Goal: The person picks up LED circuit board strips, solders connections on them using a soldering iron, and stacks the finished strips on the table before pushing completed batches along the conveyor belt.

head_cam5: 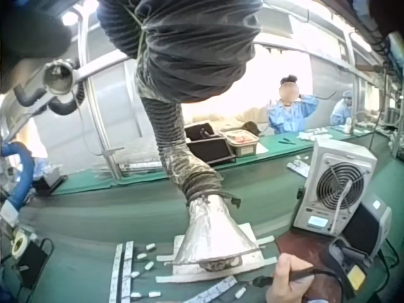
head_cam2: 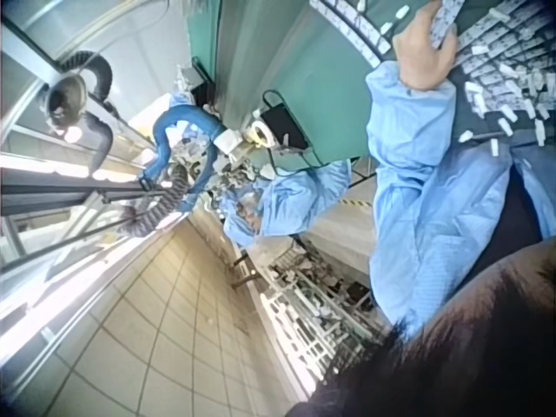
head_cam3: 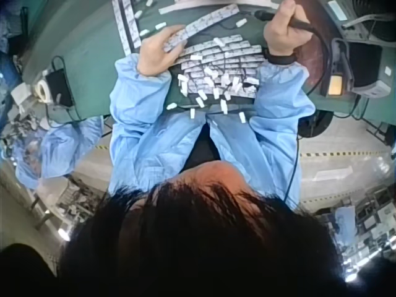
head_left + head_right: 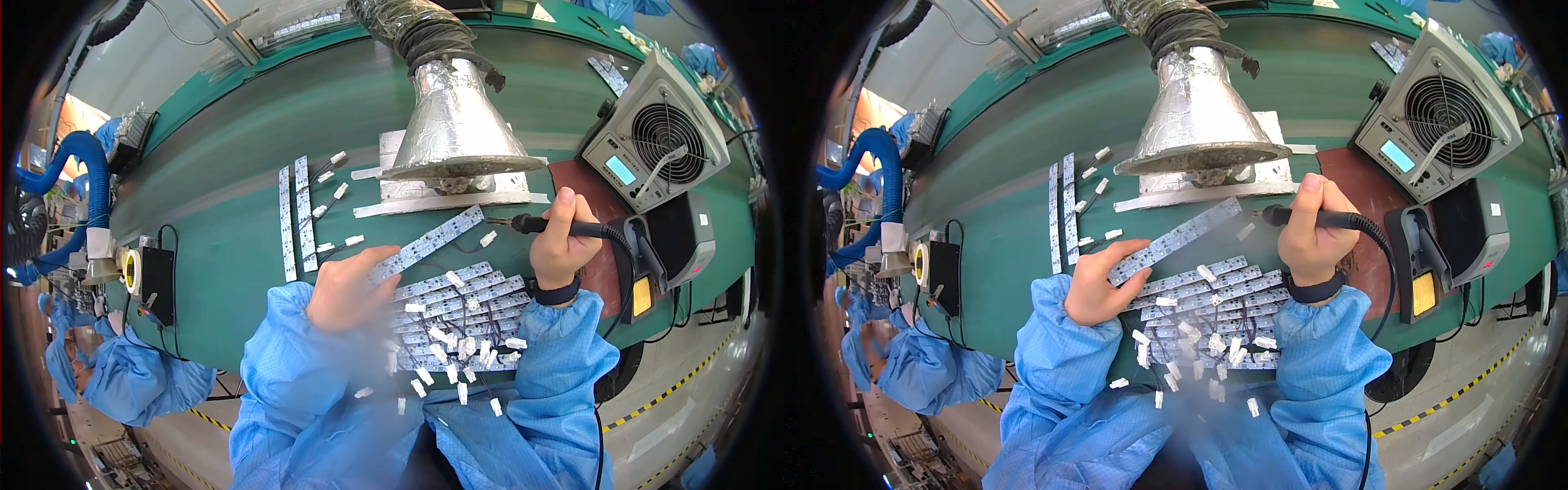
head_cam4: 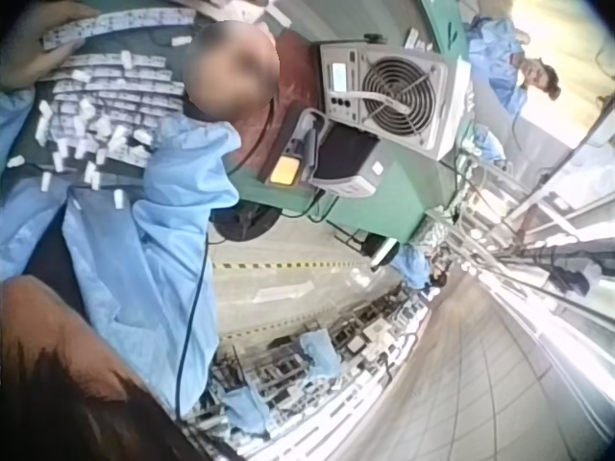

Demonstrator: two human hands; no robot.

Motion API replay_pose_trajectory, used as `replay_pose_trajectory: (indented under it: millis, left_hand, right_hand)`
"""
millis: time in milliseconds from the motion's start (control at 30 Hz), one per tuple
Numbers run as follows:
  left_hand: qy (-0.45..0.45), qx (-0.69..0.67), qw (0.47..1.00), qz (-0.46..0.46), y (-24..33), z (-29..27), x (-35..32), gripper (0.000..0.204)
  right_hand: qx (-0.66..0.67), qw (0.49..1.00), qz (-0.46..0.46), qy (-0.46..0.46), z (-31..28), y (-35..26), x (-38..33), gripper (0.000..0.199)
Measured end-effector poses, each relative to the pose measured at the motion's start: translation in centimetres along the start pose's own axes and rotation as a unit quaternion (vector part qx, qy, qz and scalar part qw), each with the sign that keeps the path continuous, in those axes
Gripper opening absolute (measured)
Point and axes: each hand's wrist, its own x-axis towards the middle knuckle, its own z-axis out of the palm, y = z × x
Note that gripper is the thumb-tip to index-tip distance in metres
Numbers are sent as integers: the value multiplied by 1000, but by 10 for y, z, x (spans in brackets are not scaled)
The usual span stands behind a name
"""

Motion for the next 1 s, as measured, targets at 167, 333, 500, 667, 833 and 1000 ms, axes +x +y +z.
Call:
replay_pose_trajectory:
  millis: [167,333,500,667,833,1000]
  left_hand:
    - [1,-2,1000,-1,0,1,0,34]
    - [2,-3,1000,2,1,0,1,34]
    - [3,1,1000,7,1,1,1,34]
    - [-1,-2,1000,6,1,0,0,34]
    - [-8,0,1000,-13,1,1,1,34]
    - [-7,-5,1000,-20,1,0,0,34]
  right_hand:
    - [-2,1000,5,-1,-1,4,-1,41]
    - [-4,1000,1,-7,-2,6,0,41]
    - [0,1000,3,-7,-2,8,0,41]
    - [3,1000,4,-12,-2,8,0,40]
    - [0,1000,6,-10,-3,8,0,40]
    - [3,1000,-5,-7,-1,4,0,40]
